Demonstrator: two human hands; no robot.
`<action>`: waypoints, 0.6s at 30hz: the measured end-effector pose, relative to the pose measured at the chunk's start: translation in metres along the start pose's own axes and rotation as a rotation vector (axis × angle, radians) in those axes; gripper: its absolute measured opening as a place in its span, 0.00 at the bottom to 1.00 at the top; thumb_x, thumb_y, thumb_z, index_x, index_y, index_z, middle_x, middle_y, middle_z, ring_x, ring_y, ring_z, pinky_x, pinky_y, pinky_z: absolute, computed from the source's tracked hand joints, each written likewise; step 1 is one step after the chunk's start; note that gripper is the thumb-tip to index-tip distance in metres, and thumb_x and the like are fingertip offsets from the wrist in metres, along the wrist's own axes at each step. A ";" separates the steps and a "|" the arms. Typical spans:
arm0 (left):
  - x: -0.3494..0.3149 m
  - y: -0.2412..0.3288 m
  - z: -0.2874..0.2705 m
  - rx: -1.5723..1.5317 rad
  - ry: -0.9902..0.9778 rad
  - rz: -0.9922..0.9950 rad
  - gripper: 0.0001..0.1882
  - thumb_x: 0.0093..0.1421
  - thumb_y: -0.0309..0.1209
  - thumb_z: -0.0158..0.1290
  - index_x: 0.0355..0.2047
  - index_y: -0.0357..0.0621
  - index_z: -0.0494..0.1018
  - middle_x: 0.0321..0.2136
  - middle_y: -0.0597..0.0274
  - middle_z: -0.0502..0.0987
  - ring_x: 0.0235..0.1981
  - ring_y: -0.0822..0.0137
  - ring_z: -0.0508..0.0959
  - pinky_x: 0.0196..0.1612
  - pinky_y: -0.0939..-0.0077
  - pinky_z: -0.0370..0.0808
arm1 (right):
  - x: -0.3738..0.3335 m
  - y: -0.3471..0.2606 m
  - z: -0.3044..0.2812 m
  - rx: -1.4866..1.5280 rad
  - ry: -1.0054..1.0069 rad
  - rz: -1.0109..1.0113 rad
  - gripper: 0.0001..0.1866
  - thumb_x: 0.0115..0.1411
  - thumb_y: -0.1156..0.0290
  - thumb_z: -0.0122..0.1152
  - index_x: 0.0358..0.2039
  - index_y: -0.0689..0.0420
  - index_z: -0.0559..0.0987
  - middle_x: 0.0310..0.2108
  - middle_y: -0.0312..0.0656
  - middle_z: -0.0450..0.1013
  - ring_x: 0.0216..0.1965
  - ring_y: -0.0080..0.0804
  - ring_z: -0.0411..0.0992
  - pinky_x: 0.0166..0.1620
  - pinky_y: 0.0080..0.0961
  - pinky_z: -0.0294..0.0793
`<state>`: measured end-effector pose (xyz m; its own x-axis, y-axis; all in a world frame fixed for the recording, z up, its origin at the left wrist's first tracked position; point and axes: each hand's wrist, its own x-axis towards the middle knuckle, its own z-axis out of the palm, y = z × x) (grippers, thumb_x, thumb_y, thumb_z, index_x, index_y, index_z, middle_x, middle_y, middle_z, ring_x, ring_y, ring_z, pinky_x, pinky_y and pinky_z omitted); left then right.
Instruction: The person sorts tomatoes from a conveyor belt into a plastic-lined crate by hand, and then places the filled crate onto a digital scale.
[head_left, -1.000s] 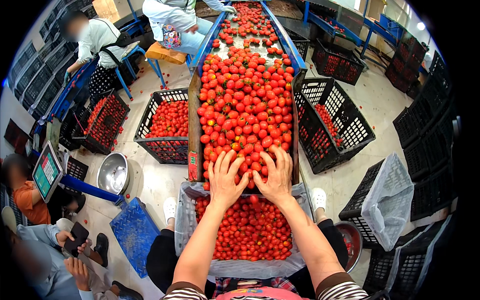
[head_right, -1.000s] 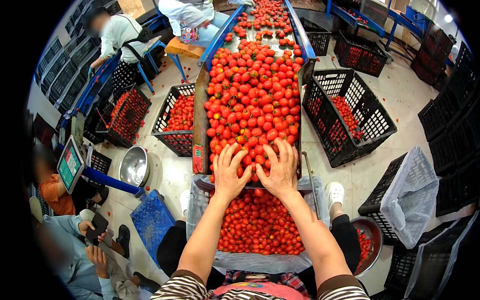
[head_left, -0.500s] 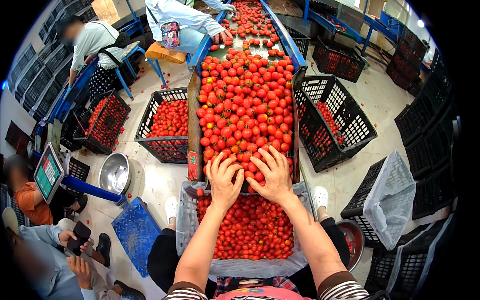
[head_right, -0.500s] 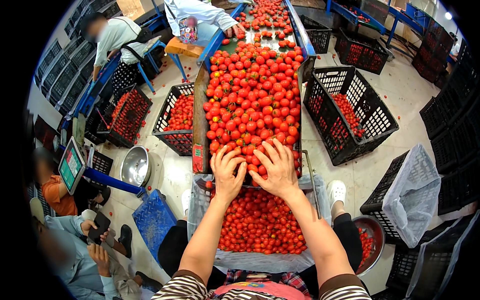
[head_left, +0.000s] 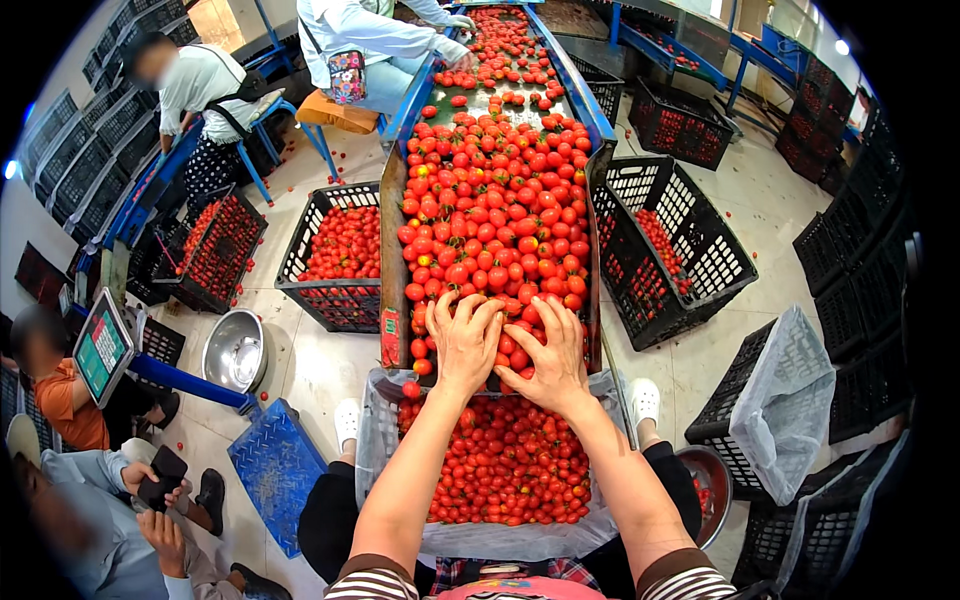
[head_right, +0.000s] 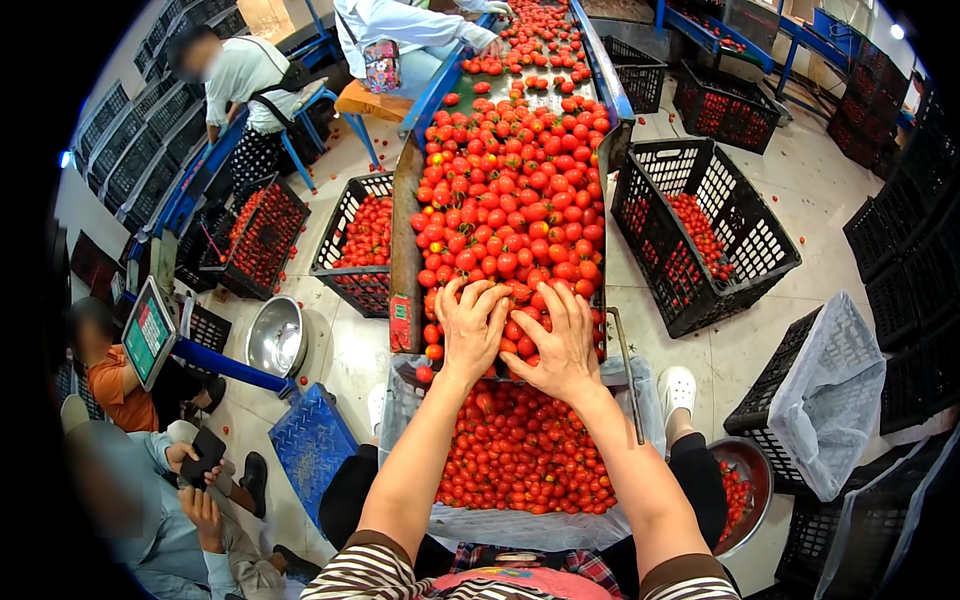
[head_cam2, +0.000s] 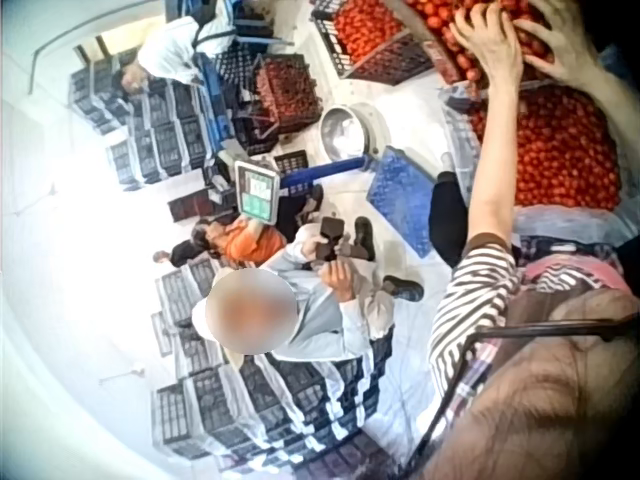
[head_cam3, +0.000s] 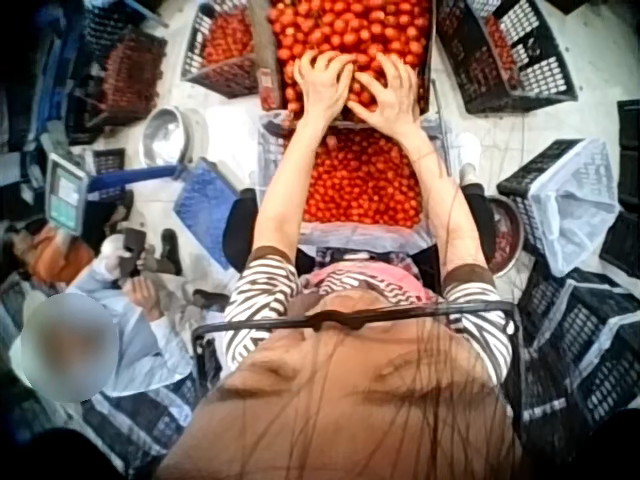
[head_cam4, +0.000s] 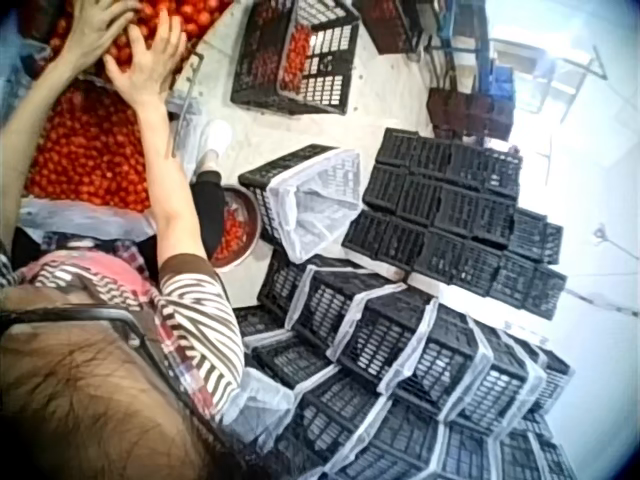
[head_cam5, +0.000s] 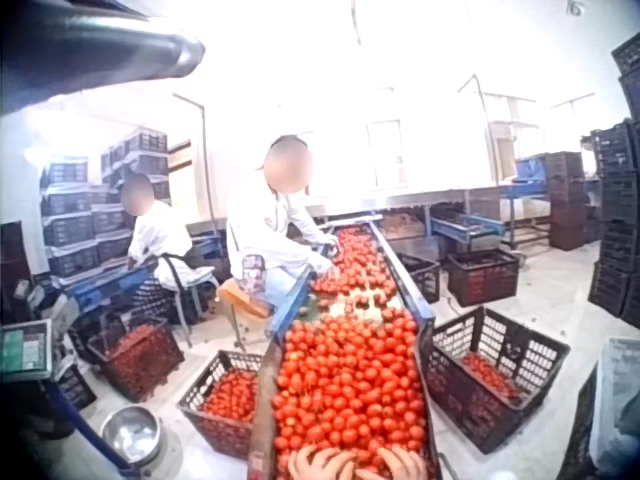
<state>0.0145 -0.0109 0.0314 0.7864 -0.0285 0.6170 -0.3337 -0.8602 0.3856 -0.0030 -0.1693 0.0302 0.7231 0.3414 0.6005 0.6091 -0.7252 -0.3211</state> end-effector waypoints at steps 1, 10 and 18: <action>0.002 0.001 0.001 0.007 0.005 0.001 0.09 0.58 0.35 0.55 0.40 0.52 0.77 0.43 0.66 0.74 0.53 0.55 0.63 0.61 0.46 0.50 | 0.003 0.000 -0.002 -0.030 -0.009 -0.024 0.29 0.46 0.51 0.68 0.48 0.49 0.77 0.59 0.45 0.59 0.63 0.48 0.52 0.63 0.50 0.50; 0.001 -0.018 -0.005 -0.248 0.159 -0.154 0.09 0.50 0.30 0.60 0.34 0.48 0.78 0.32 0.66 0.79 0.38 0.61 0.73 0.46 0.62 0.64 | 0.010 -0.001 0.014 -0.070 -0.050 -0.169 0.28 0.46 0.49 0.68 0.47 0.47 0.78 0.60 0.41 0.62 0.64 0.50 0.51 0.63 0.53 0.48; 0.003 0.003 0.026 -0.128 0.165 -0.014 0.11 0.54 0.28 0.54 0.39 0.46 0.72 0.35 0.63 0.72 0.40 0.63 0.73 0.46 0.64 0.63 | -0.006 0.024 0.004 -0.207 -0.056 -0.225 0.32 0.51 0.53 0.62 0.56 0.54 0.71 0.65 0.43 0.57 0.68 0.56 0.45 0.65 0.57 0.43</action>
<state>0.0292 -0.0269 0.0161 0.6990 0.0762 0.7111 -0.3951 -0.7876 0.4728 0.0087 -0.1860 0.0158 0.5978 0.5352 0.5968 0.6808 -0.7320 -0.0255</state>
